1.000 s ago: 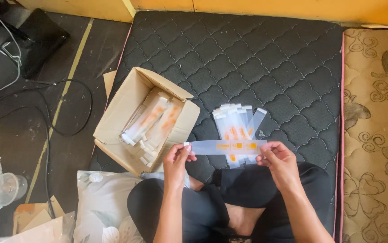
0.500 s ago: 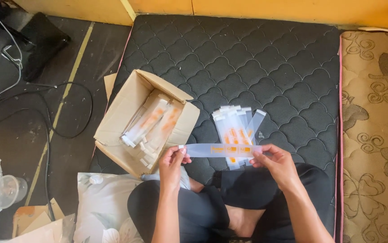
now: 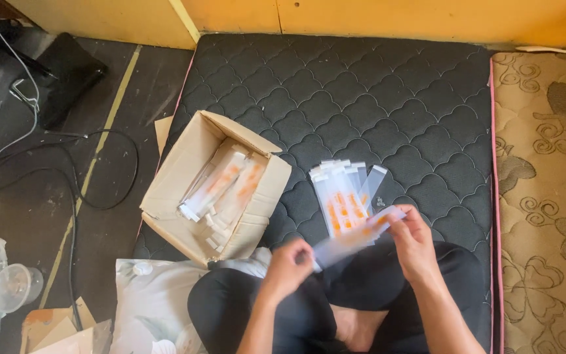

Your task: The person is sorting, inspecting, and preparing labels to be applied to tubes while sitting in a workspace.

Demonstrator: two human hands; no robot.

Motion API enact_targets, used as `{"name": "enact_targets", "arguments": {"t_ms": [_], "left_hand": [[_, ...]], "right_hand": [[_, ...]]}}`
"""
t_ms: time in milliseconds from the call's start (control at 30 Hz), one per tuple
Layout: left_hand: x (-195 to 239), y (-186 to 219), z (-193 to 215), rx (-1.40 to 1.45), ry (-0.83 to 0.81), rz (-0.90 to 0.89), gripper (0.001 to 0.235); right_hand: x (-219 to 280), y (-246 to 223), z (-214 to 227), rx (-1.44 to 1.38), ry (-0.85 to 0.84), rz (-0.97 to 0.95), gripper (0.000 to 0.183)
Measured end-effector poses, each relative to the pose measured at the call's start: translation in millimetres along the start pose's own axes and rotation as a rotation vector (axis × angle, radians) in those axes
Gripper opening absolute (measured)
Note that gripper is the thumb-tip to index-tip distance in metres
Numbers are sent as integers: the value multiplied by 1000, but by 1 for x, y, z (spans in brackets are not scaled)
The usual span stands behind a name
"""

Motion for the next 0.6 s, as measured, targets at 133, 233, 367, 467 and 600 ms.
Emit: {"name": "enact_targets", "arguments": {"t_ms": [133,233,367,467,600], "left_hand": [[7,41,-9,-107,-293,-23,39],[-2,49,-7,195,-66,-181,30],[-11,54,-14,244,74,-164,26],[-15,47,-28,367,156,-155,18],[-18,45,-32,420,174,-127,15]], "right_hand": [[-6,18,-1,76,-7,17,10],[2,14,-20,211,-43,7,12],[12,11,-39,248,-129,50,9],[13,16,-45,257,-149,-2,9],[18,14,-46,267,-140,-78,12]]}}
Point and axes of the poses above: each hand's wrist, its own x-axis away from the middle knuckle, its own z-axis out of the back of the hand, y = z × x, the point moved 4 cm from there along -x, towards the middle knuckle, and after that the axes turned 11 degrees about -z, right-handed, at the moved point
